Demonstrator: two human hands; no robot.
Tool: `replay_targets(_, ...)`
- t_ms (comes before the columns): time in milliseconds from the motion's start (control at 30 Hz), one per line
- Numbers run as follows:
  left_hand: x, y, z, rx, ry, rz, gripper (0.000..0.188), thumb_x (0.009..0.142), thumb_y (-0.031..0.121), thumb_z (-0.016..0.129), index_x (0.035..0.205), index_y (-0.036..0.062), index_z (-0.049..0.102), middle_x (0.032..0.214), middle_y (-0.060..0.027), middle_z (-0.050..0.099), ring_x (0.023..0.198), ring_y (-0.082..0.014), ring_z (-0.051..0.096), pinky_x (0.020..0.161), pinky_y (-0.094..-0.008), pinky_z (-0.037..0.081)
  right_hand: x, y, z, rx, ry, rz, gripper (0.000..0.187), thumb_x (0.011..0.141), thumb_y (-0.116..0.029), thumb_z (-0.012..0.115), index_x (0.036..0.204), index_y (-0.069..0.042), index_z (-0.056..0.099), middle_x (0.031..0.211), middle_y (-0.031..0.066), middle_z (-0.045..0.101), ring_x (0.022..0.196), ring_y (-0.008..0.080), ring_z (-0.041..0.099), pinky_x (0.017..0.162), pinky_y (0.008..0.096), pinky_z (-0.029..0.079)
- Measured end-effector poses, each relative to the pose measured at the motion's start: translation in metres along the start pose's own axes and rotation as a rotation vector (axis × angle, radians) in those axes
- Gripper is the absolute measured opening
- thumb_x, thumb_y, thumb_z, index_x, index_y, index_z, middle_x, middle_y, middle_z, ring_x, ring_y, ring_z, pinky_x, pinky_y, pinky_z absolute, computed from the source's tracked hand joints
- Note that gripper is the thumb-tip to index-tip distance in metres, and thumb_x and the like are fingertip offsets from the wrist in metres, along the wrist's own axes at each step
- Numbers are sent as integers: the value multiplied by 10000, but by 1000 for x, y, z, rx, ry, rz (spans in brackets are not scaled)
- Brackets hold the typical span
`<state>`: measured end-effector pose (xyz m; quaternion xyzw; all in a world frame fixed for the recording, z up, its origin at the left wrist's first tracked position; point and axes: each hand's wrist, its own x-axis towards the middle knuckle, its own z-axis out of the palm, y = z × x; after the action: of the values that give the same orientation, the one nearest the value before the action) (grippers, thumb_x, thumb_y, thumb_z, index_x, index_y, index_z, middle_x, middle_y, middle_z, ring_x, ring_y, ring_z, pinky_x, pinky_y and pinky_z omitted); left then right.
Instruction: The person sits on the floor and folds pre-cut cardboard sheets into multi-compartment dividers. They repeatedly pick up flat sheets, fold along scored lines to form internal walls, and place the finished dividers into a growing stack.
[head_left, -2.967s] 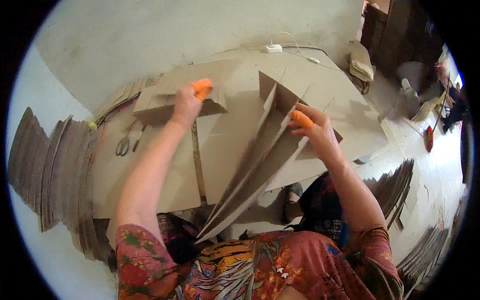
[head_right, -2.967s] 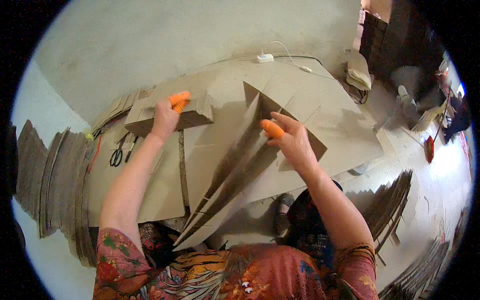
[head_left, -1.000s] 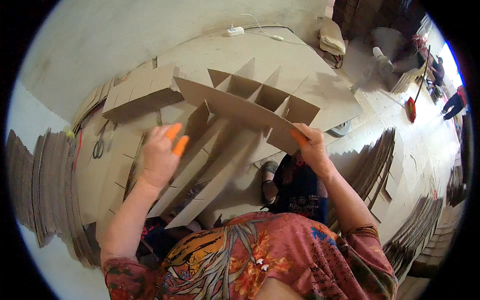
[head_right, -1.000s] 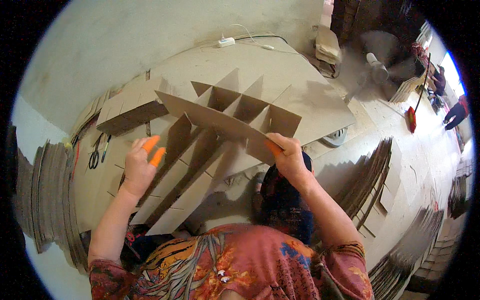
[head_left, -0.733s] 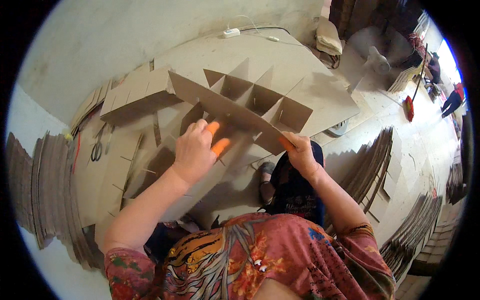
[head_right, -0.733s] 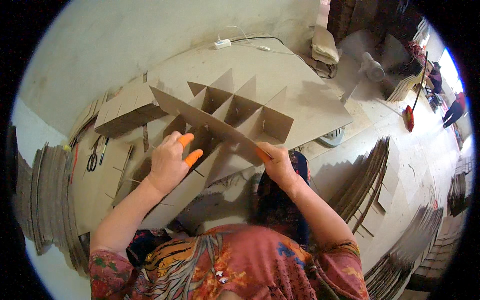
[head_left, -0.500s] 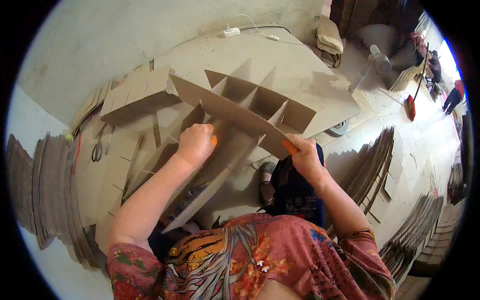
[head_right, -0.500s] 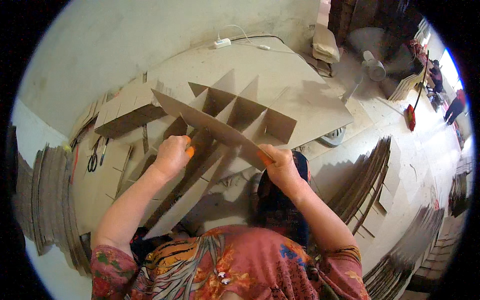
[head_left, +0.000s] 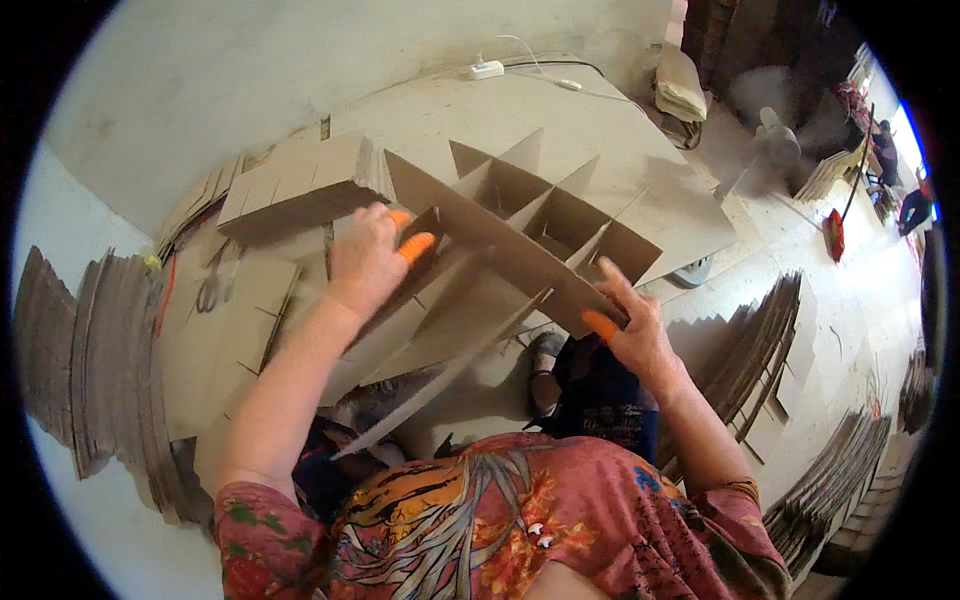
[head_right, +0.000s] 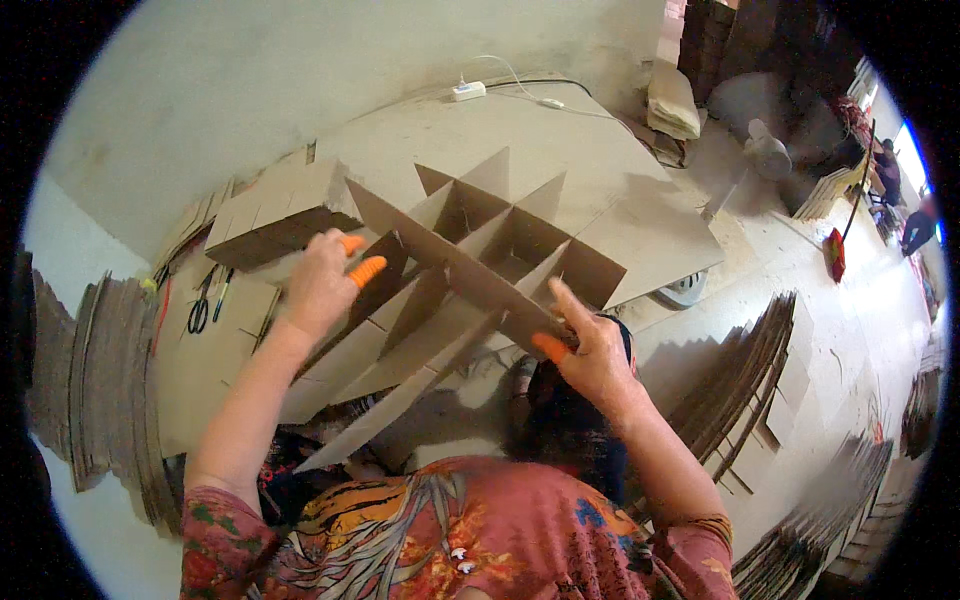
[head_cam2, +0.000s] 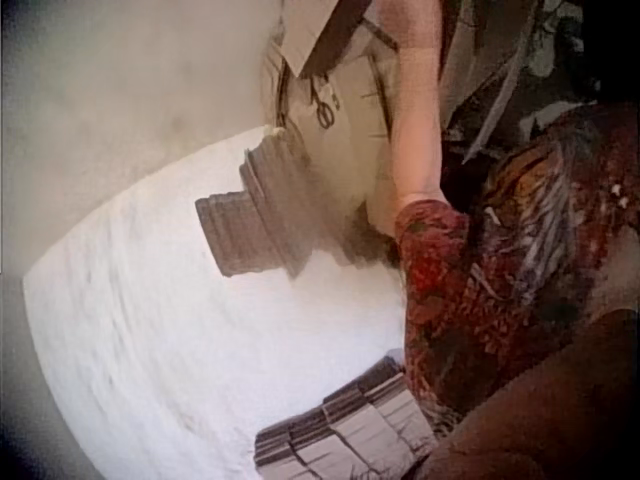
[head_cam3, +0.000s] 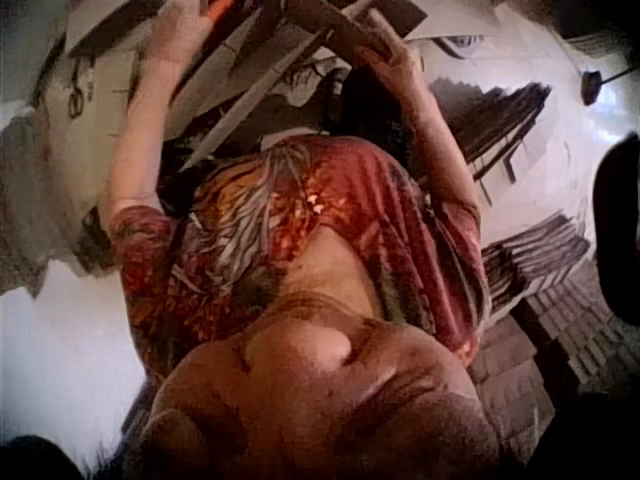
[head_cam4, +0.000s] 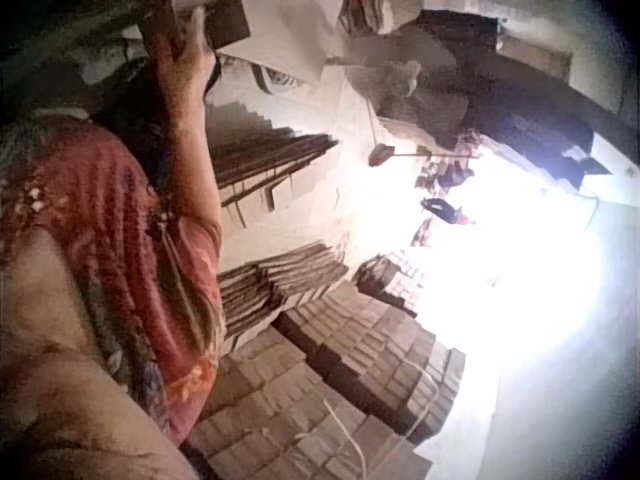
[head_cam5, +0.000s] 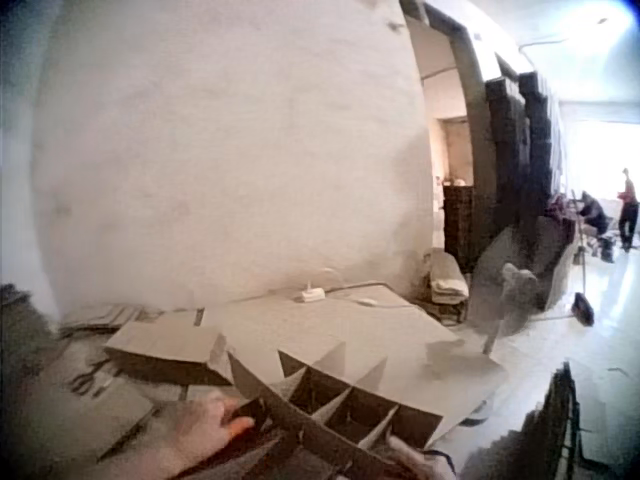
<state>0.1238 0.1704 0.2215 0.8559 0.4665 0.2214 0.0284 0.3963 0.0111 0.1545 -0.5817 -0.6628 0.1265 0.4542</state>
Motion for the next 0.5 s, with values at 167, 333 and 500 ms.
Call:
replay_targets(167,12,-43,20,152,-235,-104,264,759,251,671,778,-3,601,777,-173,620,760,-349,609,639,-434,470,4,-8,1,-226,-196,-164,660,733,9,593,1344,-69,356,817,191,603,689,350,605,628,401,480)
replay_targets(333,12,-55,29,-27,-318,-171,216,748,165,650,679,-20,561,656,-215,551,623,-350,531,572,-427,428,18,-28,-22,-238,-325,-89,622,718,34,523,1318,-82,407,737,183,578,640,350,586,572,419,462)
replay_targets(500,1,-64,21,-291,-376,-192,305,807,268,637,754,-30,600,583,-133,490,534,-230,416,519,-349,375,29,-28,2,-327,-485,-145,617,707,-1,538,1306,-85,421,746,186,589,637,347,593,570,420,473)
